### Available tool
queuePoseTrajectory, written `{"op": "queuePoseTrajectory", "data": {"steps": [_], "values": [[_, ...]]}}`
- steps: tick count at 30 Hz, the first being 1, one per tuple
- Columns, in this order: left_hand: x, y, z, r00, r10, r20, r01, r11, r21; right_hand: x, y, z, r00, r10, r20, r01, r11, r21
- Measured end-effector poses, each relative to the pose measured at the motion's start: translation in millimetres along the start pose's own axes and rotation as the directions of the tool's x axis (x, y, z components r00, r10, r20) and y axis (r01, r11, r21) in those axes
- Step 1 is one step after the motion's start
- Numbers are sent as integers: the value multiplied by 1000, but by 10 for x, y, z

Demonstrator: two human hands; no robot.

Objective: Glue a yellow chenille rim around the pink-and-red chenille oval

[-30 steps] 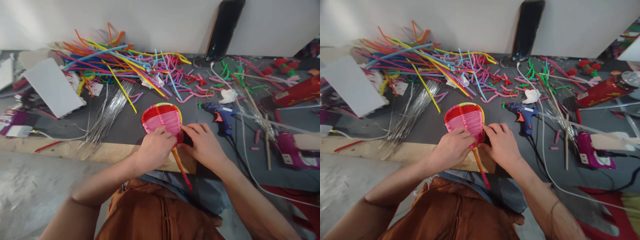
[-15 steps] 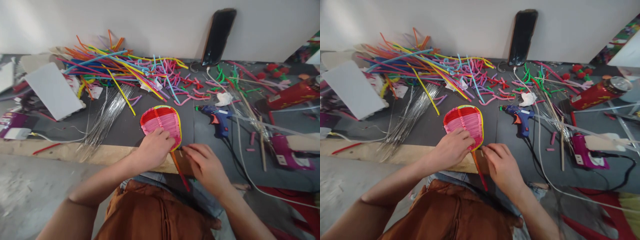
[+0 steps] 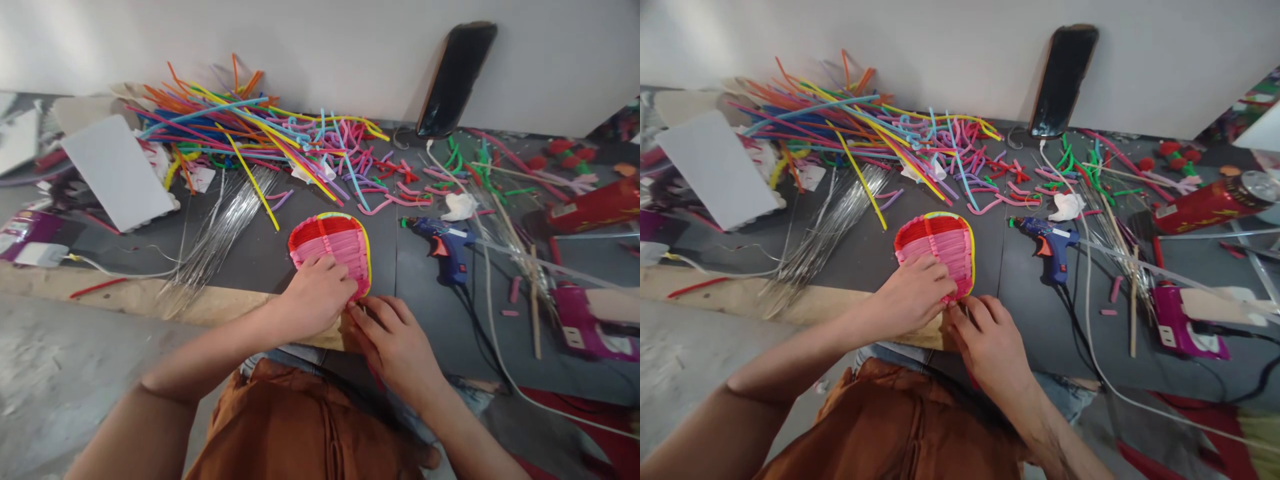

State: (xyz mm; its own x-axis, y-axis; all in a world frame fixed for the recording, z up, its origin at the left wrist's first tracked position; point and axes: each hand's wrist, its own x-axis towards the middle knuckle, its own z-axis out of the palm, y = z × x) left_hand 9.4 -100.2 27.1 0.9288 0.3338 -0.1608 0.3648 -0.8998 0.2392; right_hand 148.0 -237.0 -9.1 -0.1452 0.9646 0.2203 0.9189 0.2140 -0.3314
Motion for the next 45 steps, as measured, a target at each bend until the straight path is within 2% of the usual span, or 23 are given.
{"op": "queuePoseTrajectory", "data": {"steps": [5,10,15,18,20,22,23,25,27,28,31,34,38,45], "values": [[-16,-17,18,1000,9,-23,-9,1000,-14,0,-52,19,1000,22,-6,-22,998,-59],[-35,-37,29,998,29,-52,-30,999,-17,-17,-108,76,999,51,-18,-52,998,-42],[-36,-50,26,999,44,-28,-44,999,3,-20,-197,164,997,71,-37,-74,996,-59],[-34,-49,25,998,55,-18,-54,998,23,-13,-200,142,991,122,-53,-122,993,6],[-30,-53,29,997,72,-26,-71,996,46,-13,-169,87,977,208,-45,-200,970,139],[-28,-66,38,995,95,-37,-92,994,63,-19,-122,18,932,362,31,-350,872,342],[-28,-77,44,994,105,-42,-102,993,67,-22,-97,-16,891,443,100,-436,773,461],[-31,-106,57,991,120,-50,-117,991,65,-21,-53,-69,789,548,278,-569,482,666],[-36,-141,69,989,132,-64,-128,990,53,-2,-24,-99,707,550,445,-621,182,762],[-39,-160,71,987,138,-77,-135,990,41,15,-16,-107,678,532,507,-629,63,775],[-59,-214,41,985,139,-103,-143,989,-26,92,-23,-109,633,466,618,-617,-179,766],[-100,-267,-37,984,139,-115,-152,981,-117,190,-63,-89,642,396,657,-580,-310,754],[-178,-330,-127,977,143,-160,-179,953,-243,336,-139,-22,649,326,687,-558,-410,722],[-302,-395,-202,974,168,-156,-213,910,-354,503,-284,105,648,311,695,-564,-418,713]]}}
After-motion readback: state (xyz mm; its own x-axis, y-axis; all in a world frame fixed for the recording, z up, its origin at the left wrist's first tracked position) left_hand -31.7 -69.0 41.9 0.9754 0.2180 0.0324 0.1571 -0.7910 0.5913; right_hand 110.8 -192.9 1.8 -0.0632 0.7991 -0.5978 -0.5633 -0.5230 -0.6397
